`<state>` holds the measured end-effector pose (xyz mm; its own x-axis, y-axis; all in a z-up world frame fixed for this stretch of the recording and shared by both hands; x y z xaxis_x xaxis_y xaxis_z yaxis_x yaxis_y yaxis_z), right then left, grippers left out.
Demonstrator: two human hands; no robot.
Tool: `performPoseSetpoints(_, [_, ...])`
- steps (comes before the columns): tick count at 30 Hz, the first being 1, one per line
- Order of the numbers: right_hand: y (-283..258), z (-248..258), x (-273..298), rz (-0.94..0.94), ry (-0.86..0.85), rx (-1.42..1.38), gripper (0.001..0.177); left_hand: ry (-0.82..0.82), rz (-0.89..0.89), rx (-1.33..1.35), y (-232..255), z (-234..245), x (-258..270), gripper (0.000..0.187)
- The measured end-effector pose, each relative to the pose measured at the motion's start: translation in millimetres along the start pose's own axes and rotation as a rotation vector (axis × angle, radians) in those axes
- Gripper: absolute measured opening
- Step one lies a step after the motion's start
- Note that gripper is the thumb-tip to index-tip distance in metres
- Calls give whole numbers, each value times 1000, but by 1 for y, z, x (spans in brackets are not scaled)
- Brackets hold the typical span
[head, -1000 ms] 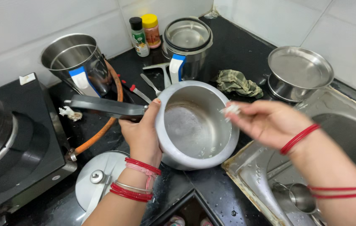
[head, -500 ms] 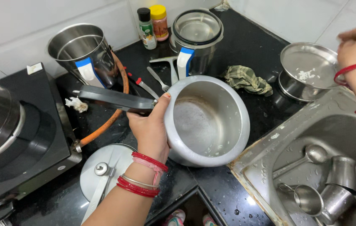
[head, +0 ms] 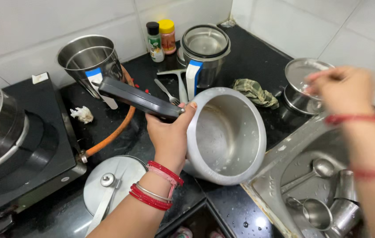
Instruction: The person washes a pressure cooker at the kitchen sink, scrubbing its interior by hand and with a scrub sponge, rinsing it under running tap water, and scrubbing the outer body. The cooker lid and other utensils sit on the counter nearby.
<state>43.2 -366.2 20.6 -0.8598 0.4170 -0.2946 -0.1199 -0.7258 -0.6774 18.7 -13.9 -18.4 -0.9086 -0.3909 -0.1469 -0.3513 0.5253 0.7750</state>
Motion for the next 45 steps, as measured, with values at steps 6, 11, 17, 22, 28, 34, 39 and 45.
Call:
performPoseSetpoints(6, [-65, -93, 118, 229, -987, -27, 43, -109, -4, -58, -2, -8, -1, 54])
performPoseSetpoints(11, [-85, -150, 129, 453, -468, -85, 51, -335, -6, 24, -9, -12, 0, 52])
performPoseSetpoints(17, [-89, -143, 152, 890, -814, 87, 70, -429, -6, 7, -9, -9, 1, 51])
performPoseSetpoints(22, [-71, -139, 148, 900, -763, 682, 35, -478, -19, 39, -5, -10, 7, 51])
performPoseSetpoints(28, [-51, -160, 155, 472, -691, 1103, 20, -520, -57, -116, -1, -22, 18, 54])
performPoseSetpoints(34, [-56, -179, 154, -60, -957, 223, 21, -557, -44, -102, 3, -28, 23, 53])
performPoseSetpoints(39, [-67, -189, 134, -634, -904, -743, 22, -497, -79, -59, 2, -23, 25, 53])
performPoseSetpoints(45, [-72, -189, 101, -671, -669, -1070, 21, -271, -41, -98, 1, -23, 25, 56])
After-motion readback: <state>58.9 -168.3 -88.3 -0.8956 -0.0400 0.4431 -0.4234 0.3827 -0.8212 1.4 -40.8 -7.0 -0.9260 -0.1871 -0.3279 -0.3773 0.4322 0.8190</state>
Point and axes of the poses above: each hand's wrist, its own x-axis away from the middle knuckle, its own z-axis out of the back of the hand, y = z × x, the point moved 2 cm from there along -x, towards the middle knuckle, and after that the axes turned 15 degrees about x, right-handed, at the moved point
